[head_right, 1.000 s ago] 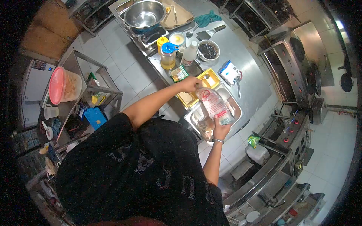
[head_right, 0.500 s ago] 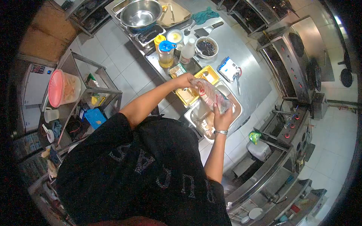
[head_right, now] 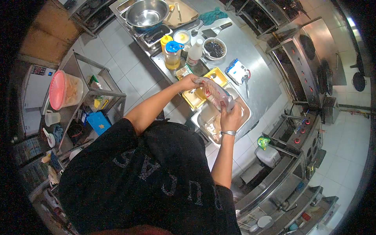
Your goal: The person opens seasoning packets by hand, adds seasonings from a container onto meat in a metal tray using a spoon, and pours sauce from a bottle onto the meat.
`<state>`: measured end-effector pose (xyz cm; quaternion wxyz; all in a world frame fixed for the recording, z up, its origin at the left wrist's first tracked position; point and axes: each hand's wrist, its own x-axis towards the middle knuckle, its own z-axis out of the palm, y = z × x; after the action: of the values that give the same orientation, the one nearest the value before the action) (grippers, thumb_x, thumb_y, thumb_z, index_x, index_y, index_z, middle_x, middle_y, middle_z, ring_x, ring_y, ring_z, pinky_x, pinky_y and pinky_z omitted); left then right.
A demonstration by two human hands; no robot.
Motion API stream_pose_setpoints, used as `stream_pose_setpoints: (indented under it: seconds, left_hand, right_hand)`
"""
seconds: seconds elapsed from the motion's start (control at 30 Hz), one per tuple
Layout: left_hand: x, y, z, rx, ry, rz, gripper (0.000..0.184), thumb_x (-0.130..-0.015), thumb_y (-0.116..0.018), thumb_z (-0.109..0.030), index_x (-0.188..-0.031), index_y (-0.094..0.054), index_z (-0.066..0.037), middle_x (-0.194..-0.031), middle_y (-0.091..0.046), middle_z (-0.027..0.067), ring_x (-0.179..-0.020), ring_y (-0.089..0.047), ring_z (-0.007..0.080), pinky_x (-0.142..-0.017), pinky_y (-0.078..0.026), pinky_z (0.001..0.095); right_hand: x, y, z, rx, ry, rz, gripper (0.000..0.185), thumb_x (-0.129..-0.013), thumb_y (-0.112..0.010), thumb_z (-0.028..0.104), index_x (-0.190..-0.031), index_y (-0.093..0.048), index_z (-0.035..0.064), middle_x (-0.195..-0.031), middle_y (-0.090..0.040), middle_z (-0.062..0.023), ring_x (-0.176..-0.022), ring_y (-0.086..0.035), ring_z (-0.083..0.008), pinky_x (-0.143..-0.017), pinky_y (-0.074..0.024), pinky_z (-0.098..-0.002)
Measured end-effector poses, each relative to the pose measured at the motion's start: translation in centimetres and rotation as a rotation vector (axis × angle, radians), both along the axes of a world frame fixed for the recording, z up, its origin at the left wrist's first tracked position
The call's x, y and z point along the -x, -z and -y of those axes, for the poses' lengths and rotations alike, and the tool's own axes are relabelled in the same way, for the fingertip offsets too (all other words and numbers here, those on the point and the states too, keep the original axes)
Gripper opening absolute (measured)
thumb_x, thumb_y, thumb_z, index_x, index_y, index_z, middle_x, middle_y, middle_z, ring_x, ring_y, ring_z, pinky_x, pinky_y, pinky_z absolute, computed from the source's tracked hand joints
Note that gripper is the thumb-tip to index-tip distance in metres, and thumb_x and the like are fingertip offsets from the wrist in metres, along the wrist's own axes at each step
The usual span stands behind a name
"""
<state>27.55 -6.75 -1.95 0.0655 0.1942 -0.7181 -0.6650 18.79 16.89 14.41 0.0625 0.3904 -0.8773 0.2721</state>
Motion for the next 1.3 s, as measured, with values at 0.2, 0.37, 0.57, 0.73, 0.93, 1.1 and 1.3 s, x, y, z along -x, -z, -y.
stream_pose_setpoints:
  seconds: [0.2, 0.37, 0.57, 0.73, 0.93, 1.1, 1.3]
  left_hand:
    - [0.7, 2.0, 0.0, 0.042, -0.028, -0.06, 0.022, -0.083, -0.079, -0.028, -0.089, -0.074, -0.007, -0.065, -0.065, 0.0, -0.059, -0.054, 0.0073, -0.057, -0.046, 0.0283]
    - [1.0, 2.0, 0.1, 0.128, -0.03, -0.061, 0.02, -0.084, -0.079, -0.025, -0.088, -0.073, -0.006, -0.065, -0.066, -0.0004, -0.059, -0.054, 0.0077, -0.057, -0.046, 0.0289]
    - [1.4, 2.8, 0.4, 0.107, 0.064, -0.056, 0.021, -0.084, -0.077, -0.024, -0.097, -0.074, -0.007, -0.08, -0.073, 0.0038, -0.071, -0.06, 0.0069, -0.068, -0.051, 0.0293]
    - [1.4, 1.4, 0.1, 0.114, 0.039, -0.158, 0.02, -0.083, -0.078, -0.021, -0.087, -0.073, -0.003, -0.066, -0.066, 0.0016, -0.062, -0.053, 0.0062, -0.059, -0.046, 0.0286]
    - [2.0, 1.9, 0.6, 0.117, 0.056, -0.122, 0.02, -0.083, -0.078, -0.024, -0.085, -0.073, -0.004, -0.068, -0.068, 0.0045, -0.061, -0.054, 0.0076, -0.059, -0.047, 0.0289]
    - [2.1, 0.5, 1.3, 0.181, 0.137, -0.035, 0.02, -0.085, -0.077, -0.021, -0.097, -0.074, -0.005, -0.082, -0.072, 0.0005, -0.074, -0.057, 0.0054, -0.071, -0.049, 0.0276]
    - [2.1, 0.2, 1.4, 0.115, 0.13, -0.103, 0.017, -0.085, -0.076, -0.015, -0.098, -0.073, -0.005, -0.083, -0.073, 0.0001, -0.075, -0.058, 0.005, -0.072, -0.05, 0.0268]
  right_hand:
    - [0.0, -0.7, 0.3, 0.061, -0.039, 0.008, 0.035, -0.079, -0.079, 0.022, -0.105, -0.067, 0.0022, -0.086, -0.068, -0.0201, -0.08, -0.064, -0.0401, -0.073, -0.0492, -0.045]
    - [0.2, -0.1, 0.0, 0.055, 0.001, 0.023, 0.03, -0.082, -0.077, 0.025, -0.098, -0.065, 0.0028, -0.092, -0.066, -0.0183, -0.083, -0.063, -0.0373, -0.074, -0.0496, -0.0429]
    - [0.4, 0.2, -0.6, 0.039, -0.006, 0.018, 0.031, -0.082, -0.077, 0.024, -0.099, -0.064, 0.0019, -0.09, -0.066, -0.019, -0.084, -0.063, -0.0374, -0.076, -0.0485, -0.0443]
    - [0.2, 0.2, -0.9, 0.109, 0.022, 0.048, 0.028, -0.081, -0.077, 0.021, -0.101, -0.067, 0.0033, -0.094, -0.067, -0.0184, -0.089, -0.062, -0.0379, -0.081, -0.0479, -0.0443]
    - [0.1, -0.3, -1.3, 0.087, 0.066, 0.118, 0.041, -0.082, -0.078, 0.02, -0.115, -0.063, 0.0008, -0.102, -0.069, -0.019, -0.098, -0.065, -0.0362, -0.085, -0.05, -0.0424]
    - [0.1, -0.2, -1.4, 0.078, 0.101, 0.118, 0.042, -0.082, -0.078, 0.02, -0.115, -0.063, 0.0003, -0.105, -0.068, -0.0201, -0.102, -0.063, -0.0366, -0.088, -0.0487, -0.0429]
    - [0.3, 0.0, -1.6, 0.054, 0.067, 0.118, 0.044, -0.081, -0.078, 0.021, -0.117, -0.063, 0.0007, -0.102, -0.067, -0.0202, -0.097, -0.063, -0.0373, -0.085, -0.0483, -0.0441]
